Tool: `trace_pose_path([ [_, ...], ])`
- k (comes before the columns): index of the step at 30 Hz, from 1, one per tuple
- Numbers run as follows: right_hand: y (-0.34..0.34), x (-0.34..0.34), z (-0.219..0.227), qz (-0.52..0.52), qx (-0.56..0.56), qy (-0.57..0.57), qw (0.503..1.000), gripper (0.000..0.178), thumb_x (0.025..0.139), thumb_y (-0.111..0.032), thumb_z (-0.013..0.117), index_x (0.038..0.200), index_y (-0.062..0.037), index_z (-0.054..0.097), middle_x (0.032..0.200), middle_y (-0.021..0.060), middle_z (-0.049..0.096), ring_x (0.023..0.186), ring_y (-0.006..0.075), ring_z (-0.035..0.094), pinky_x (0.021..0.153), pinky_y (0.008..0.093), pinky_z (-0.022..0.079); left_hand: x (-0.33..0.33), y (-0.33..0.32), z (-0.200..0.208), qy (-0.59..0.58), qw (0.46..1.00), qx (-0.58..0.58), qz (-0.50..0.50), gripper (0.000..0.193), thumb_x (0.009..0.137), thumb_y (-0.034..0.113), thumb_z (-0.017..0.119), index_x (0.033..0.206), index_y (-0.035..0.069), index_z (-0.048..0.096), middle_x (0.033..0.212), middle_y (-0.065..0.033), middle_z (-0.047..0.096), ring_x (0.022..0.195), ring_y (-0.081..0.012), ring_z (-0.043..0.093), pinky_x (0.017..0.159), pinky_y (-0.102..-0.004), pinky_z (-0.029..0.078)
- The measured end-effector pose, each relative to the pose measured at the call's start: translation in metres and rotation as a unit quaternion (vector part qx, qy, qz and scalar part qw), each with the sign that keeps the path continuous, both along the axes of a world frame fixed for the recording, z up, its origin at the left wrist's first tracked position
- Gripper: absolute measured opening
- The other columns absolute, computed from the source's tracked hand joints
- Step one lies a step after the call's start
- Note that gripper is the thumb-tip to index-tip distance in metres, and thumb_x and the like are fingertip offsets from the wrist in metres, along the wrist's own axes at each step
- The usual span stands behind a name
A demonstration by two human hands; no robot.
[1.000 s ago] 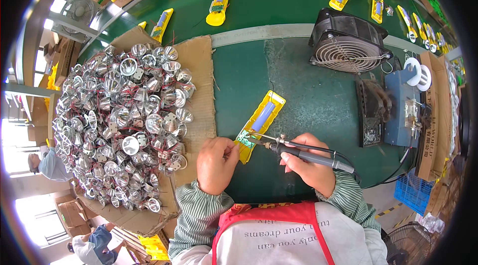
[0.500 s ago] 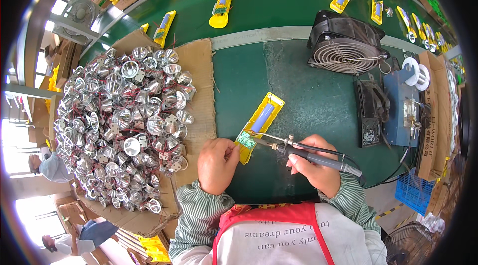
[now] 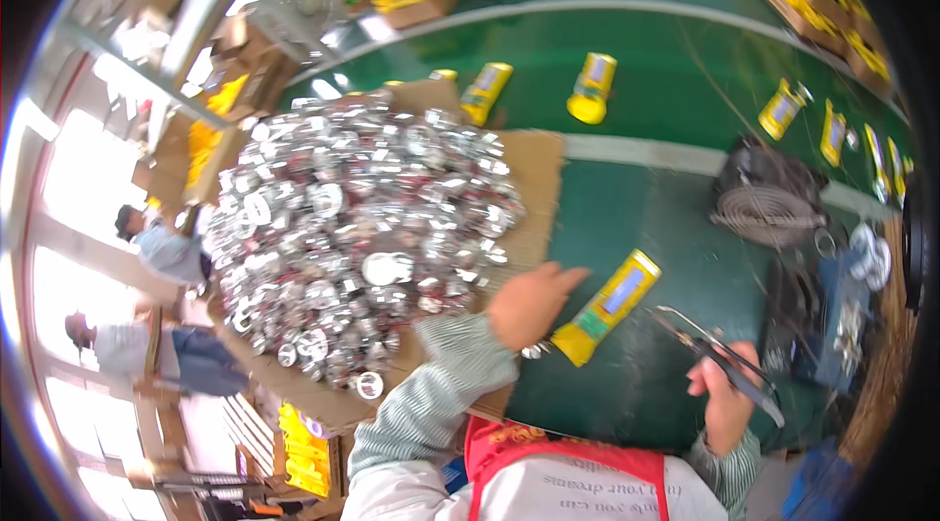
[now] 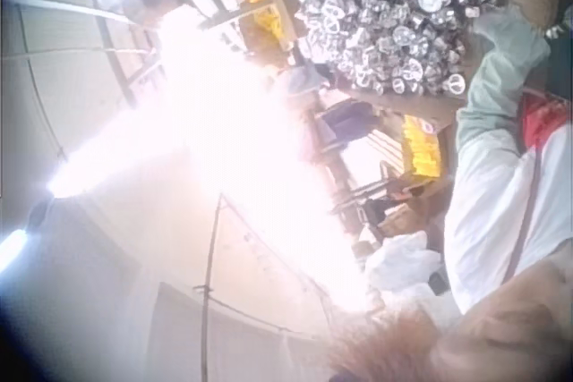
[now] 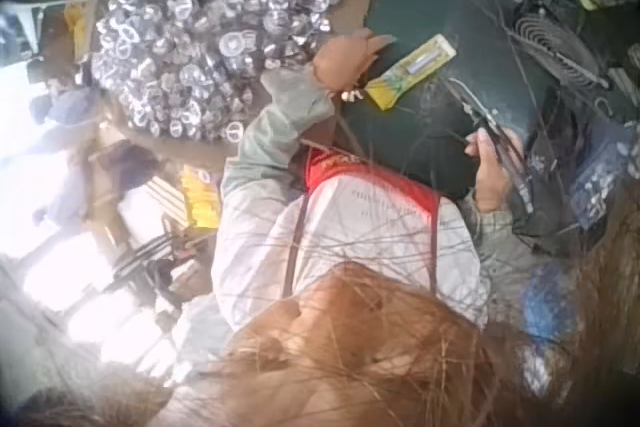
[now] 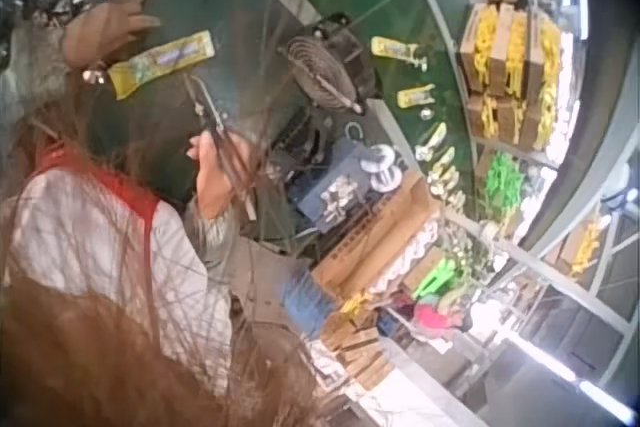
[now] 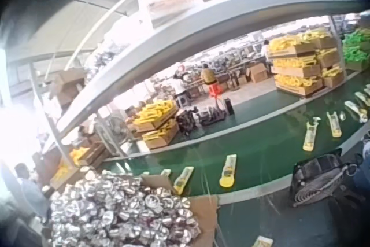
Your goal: The person solders wire connections to flashlight circuit boards and casings using a soldering iron, attaches the light reflectors, and places the assembled flashlights onto the conveyor belt.
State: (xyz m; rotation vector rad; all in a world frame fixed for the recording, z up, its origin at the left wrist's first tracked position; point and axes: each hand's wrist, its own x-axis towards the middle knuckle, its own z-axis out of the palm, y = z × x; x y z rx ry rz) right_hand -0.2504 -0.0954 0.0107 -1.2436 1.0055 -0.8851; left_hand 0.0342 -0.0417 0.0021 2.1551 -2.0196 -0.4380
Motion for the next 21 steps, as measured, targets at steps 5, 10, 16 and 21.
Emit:
trace_pose_path([
  [5,0.004,-0.008,0.001,-0.035,-0.042,0.002,0.998,0.012,0.083,-0.008,0.055,0.089,-0.0016,0.047,0.061,0.0079,0.054,0.045,0.0109,0.047,0.044,0.0211,0.039,-0.015,-0.027,0.015,-0.127,0.979,0.044,-0.155,0.05,0.085,0.015,0.049,0.129,0.035,0.038,0.1,-0.0102,0.05,0.085,-0.0265,0.058,0.065,-0.0356,0.048],
  [10,0.004,-0.016,-0.002,-0.081,-0.052,-0.016,0.995,0.011,0.084,-0.008,0.055,0.09,-0.0022,0.047,0.06,0.0068,0.053,0.046,0.0104,0.046,0.044,0.0208,0.038,-0.027,-0.032,0.023,-0.175,0.931,0.029,-0.319,0.041,0.081,0.015,0.054,0.119,0.03,0.051,0.095,-0.0075,0.055,0.085,-0.0223,0.059,0.066,-0.0331,0.047],
  [16,0.007,-0.02,0.01,-0.083,-0.054,0.001,0.995,0.012,0.083,-0.008,0.055,0.09,-0.0015,0.048,0.062,0.0075,0.054,0.046,0.0102,0.047,0.044,0.0207,0.039,-0.056,-0.021,0.019,-0.251,0.946,0.129,-0.159,0.015,0.076,0.02,0.06,0.087,0.01,0.065,0.084,-0.0039,0.063,0.087,-0.0206,0.061,0.069,-0.0361,0.046],
  [21,0.007,-0.019,0.017,-0.054,-0.037,-0.016,0.998,0.013,0.081,-0.005,0.056,0.091,-0.0003,0.047,0.065,0.0106,0.057,0.048,0.0124,0.052,0.046,0.0222,0.043,-0.048,-0.002,0.007,-0.153,0.985,0.057,-0.053,0.027,0.073,0.034,0.068,0.087,0.011,0.064,0.092,-0.0064,0.061,0.084,-0.024,0.06,0.066,-0.0336,0.047],
])
